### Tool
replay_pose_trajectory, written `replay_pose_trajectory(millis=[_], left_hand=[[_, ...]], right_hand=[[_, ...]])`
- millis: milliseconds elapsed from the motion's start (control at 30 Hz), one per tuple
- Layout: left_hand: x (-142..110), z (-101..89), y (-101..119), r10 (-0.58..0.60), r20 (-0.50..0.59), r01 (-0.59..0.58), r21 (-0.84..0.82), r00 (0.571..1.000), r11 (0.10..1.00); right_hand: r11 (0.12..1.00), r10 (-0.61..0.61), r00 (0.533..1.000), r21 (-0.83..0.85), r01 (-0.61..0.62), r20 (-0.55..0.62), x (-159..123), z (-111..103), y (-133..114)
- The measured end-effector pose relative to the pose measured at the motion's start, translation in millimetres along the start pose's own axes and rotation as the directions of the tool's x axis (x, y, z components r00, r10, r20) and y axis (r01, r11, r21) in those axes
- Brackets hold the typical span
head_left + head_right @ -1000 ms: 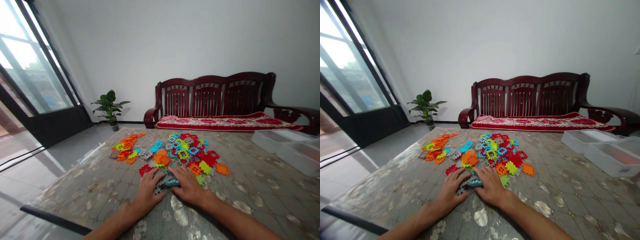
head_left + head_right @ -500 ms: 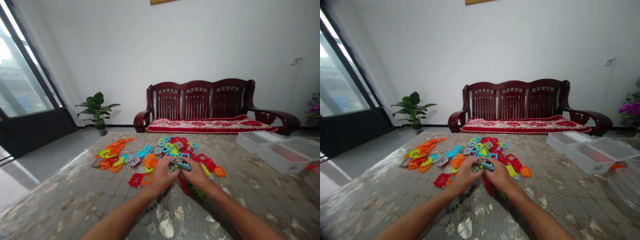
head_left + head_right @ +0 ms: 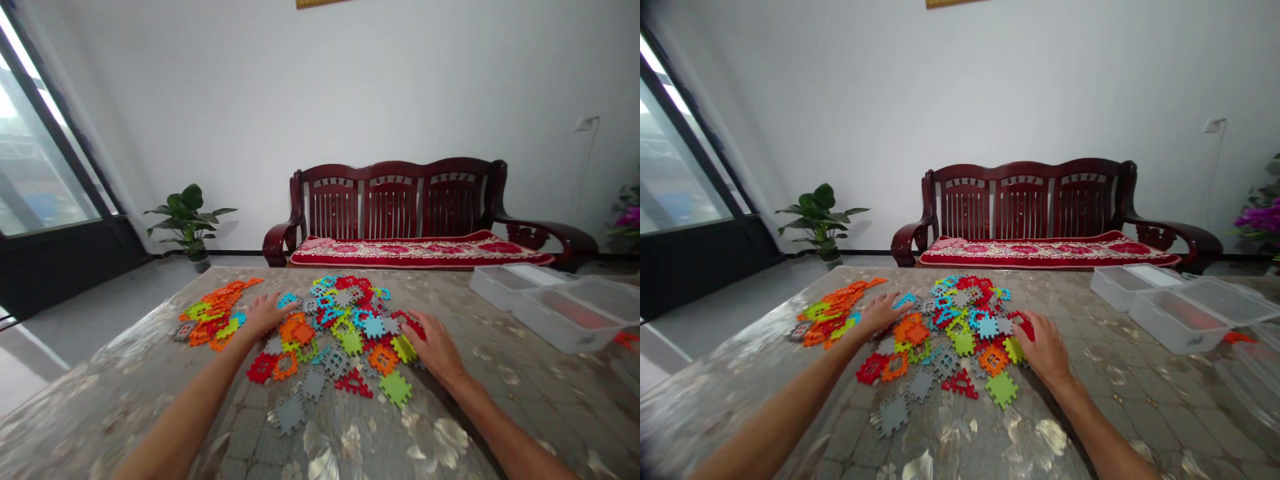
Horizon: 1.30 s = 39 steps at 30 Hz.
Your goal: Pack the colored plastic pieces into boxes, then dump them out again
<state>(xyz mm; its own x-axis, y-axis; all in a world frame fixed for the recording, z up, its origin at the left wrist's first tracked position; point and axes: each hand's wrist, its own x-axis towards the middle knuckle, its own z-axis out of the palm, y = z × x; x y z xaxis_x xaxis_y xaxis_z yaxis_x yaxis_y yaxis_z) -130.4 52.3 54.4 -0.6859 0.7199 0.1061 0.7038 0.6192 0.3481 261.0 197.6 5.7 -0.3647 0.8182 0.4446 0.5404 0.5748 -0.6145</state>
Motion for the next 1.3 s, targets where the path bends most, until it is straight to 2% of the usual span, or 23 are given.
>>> replay_pose_trajectory(millis=[67, 133, 433, 633, 833, 1033, 1167, 1300], left_hand=[[10, 7.0, -12, -0.032, 0.055, 0.030, 0.028, 0.998, 0.999], [18, 14.2, -16, -0.014, 0.098, 0.010, 0.038, 0.995, 0.999], [26, 28.8, 2, 0.165, 0.180, -0.155, -0.068, 0.970, 0.986], [26, 31.9, 19, 0.110, 0.271, -0.076, -0.133, 0.956, 0.988], [21, 21.3, 33, 0.063, 0.387, -0.015, -0.125, 0.920, 0.992], [9, 11.0, 47, 0.120, 0.333, -0.059, -0.188, 0.935, 0.980], [-1, 17.6, 77, 0.221, 0.227, -0.147, -0.301, 0.949, 0.942], [-17, 26.7, 111, 0.346, 0.126, -0.255, -0.459, 0.930, 0.851]], right_hand=[[1.000, 0.011, 1.000, -0.007, -0.011, 0.027, -1, 8, 8], [1.000, 0.030, 0.999, -0.007, -0.030, 0.044, 0, 14, 14], [0.995, 0.045, 0.995, -0.092, -0.037, 0.093, 0, 19, 21], [0.990, 0.042, 0.994, -0.138, -0.029, 0.097, 0, 22, 20], [0.990, 0.023, 0.995, -0.140, -0.010, 0.092, 0, 24, 23], [0.990, 0.023, 0.994, -0.144, -0.007, 0.110, 0, 24, 22], [0.985, 0.034, 0.991, -0.170, -0.011, 0.131, 1, 23, 22], [0.989, 0.022, 0.991, -0.150, -0.002, 0.135, 0, 22, 21]])
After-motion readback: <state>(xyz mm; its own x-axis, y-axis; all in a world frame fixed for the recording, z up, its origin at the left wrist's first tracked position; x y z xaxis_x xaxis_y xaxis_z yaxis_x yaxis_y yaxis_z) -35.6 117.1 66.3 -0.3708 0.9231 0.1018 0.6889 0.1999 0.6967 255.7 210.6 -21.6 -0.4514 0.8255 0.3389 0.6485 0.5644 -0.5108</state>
